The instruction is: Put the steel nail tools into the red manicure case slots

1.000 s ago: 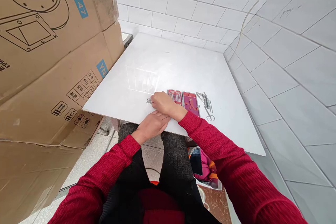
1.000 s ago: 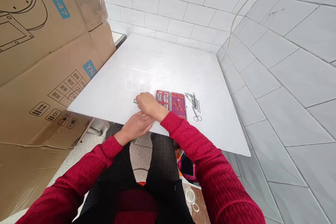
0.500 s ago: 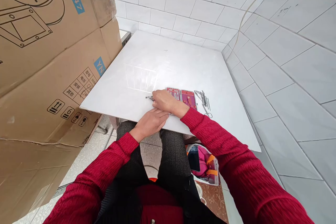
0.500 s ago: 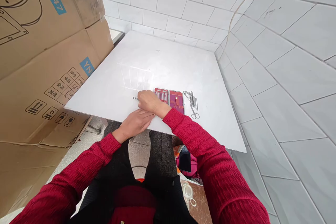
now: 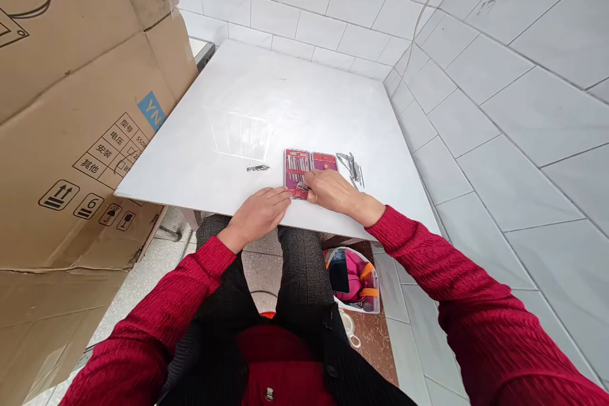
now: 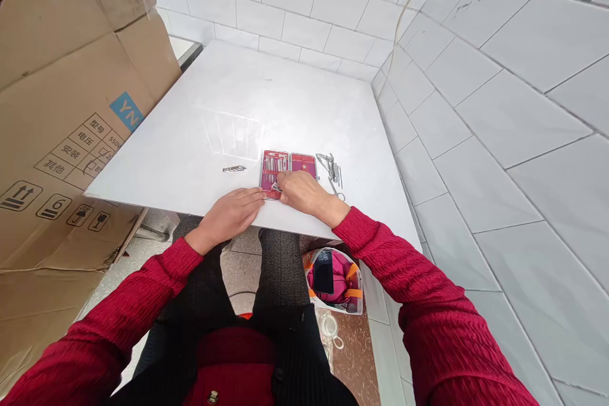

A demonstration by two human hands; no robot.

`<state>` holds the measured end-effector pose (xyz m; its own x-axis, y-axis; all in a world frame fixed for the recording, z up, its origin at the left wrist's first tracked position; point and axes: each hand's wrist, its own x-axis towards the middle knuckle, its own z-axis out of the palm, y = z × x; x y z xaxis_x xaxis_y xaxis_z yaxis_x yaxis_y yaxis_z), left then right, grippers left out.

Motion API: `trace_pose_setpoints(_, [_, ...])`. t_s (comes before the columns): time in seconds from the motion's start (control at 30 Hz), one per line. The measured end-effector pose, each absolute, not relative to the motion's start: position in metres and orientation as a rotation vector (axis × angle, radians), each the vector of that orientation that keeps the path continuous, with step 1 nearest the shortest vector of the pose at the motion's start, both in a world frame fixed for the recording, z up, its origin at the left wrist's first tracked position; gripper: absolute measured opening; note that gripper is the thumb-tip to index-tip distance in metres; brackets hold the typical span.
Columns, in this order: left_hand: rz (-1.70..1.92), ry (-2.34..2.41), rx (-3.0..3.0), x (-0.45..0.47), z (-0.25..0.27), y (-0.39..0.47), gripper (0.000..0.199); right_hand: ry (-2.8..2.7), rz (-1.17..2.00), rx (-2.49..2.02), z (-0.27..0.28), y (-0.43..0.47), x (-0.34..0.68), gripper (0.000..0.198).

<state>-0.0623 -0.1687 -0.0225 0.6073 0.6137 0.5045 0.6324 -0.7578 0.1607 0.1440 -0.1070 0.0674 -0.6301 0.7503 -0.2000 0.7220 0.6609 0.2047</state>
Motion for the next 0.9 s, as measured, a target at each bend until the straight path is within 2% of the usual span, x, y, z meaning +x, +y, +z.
trace_pose_setpoints(0.6, [-0.801,-1.055,-2.772,-0.062,-0.022,-0.168,0.026,2.657,0.204,0.943,0.053,-0.112,0.151,0.021])
trace_pose_setpoints(0.9, [-0.864,-1.128,-2.749,-0.062,-0.021,-0.17,0.028,2.681,0.07,0.942,0.061,-0.111,0.142,0.019])
